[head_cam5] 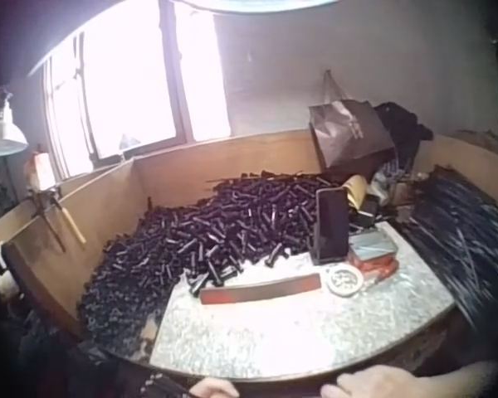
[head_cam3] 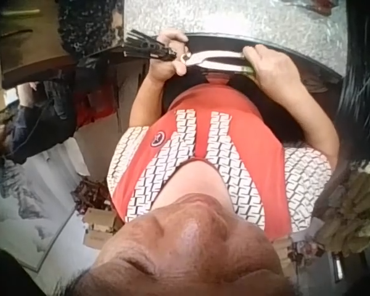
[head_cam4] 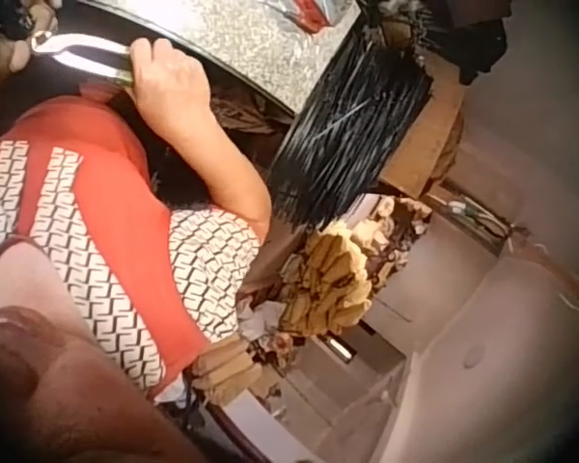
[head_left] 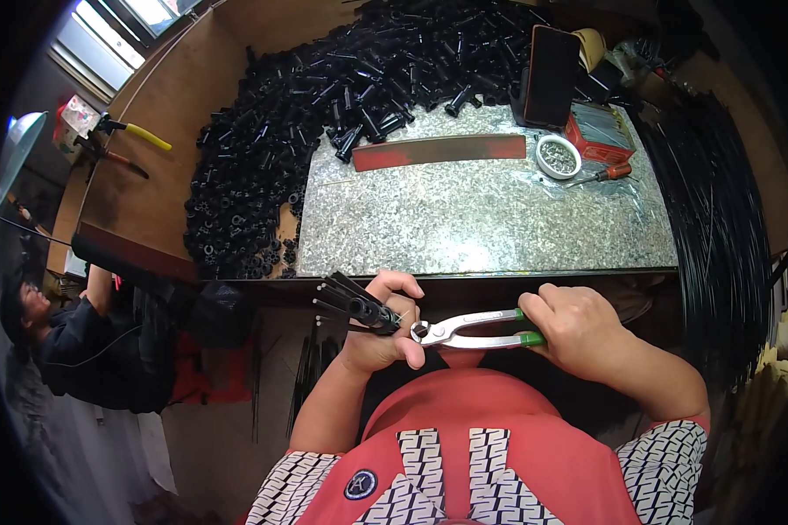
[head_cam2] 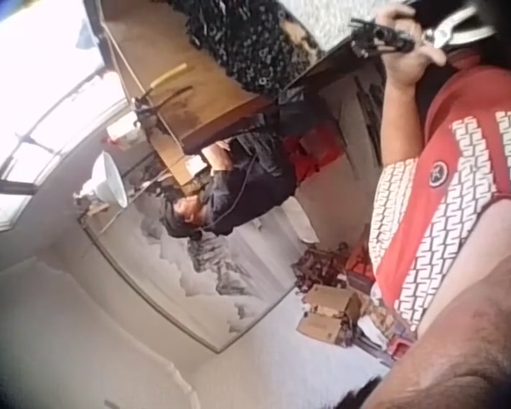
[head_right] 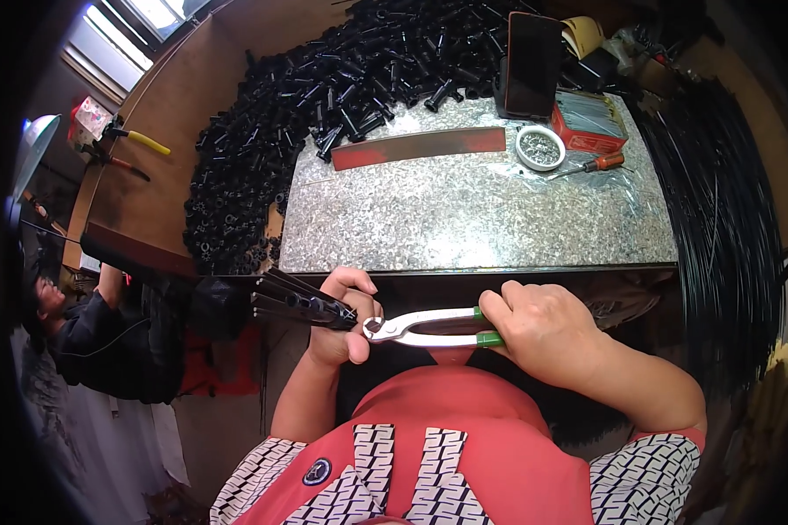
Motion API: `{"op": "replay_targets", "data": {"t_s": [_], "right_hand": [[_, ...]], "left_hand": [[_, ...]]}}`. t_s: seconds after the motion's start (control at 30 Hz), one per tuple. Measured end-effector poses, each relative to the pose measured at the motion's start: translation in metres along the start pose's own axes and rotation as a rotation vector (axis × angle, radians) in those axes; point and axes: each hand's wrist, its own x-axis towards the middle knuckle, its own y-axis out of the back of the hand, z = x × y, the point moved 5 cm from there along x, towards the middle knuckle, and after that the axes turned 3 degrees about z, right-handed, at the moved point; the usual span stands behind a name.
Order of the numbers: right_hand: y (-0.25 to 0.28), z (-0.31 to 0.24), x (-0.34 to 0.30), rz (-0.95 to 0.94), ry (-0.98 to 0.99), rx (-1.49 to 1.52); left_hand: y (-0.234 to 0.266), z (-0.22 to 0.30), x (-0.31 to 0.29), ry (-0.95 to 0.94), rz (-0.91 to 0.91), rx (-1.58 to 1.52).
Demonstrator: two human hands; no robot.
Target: Assembling small connectors and components onto bundles of black industrial cables at a workbench.
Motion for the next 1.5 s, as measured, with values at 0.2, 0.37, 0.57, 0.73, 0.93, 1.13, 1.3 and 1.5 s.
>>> {"op": "replay_targets", "data": {"t_s": [0.2, 0.37, 0.57, 0.73, 0.93, 1.13, 1.3, 1.5], "right_hand": [[0.02, -0.007, 0.0, 0.036, 0.055, -0.184], [0.025, -0.011, 0.001, 0.04, 0.077, -0.266], [0.011, -0.013, 0.0, -0.017, 0.013, -0.234], [-0.007, -0.009, 0.001, -0.111, -0.038, 0.009], [-0.025, -0.012, -0.002, -0.281, -0.12, 0.473], [-0.03, -0.019, -0.009, -0.478, -0.302, 0.851], [-0.028, -0.021, -0.009, -0.555, -0.333, 0.835], [-0.03, -0.021, -0.013, -0.481, -0.294, 0.808]], "left_hand": [[-0.005, -0.003, 0.001, -0.099, -0.083, 0.222], [-0.012, -0.014, -0.002, 0.063, -0.02, 0.002], [-0.014, -0.011, 0.002, 0.068, 0.009, 0.02], [-0.009, -0.011, 0.0, 0.076, 0.007, -0.02], [-0.004, -0.01, -0.004, 0.063, 0.073, -0.114], [-0.001, -0.006, -0.004, 0.045, 0.09, -0.1], [-0.003, -0.006, -0.005, 0.067, 0.123, -0.07], [-0.003, -0.014, -0.004, 0.076, 0.103, -0.033]]}}
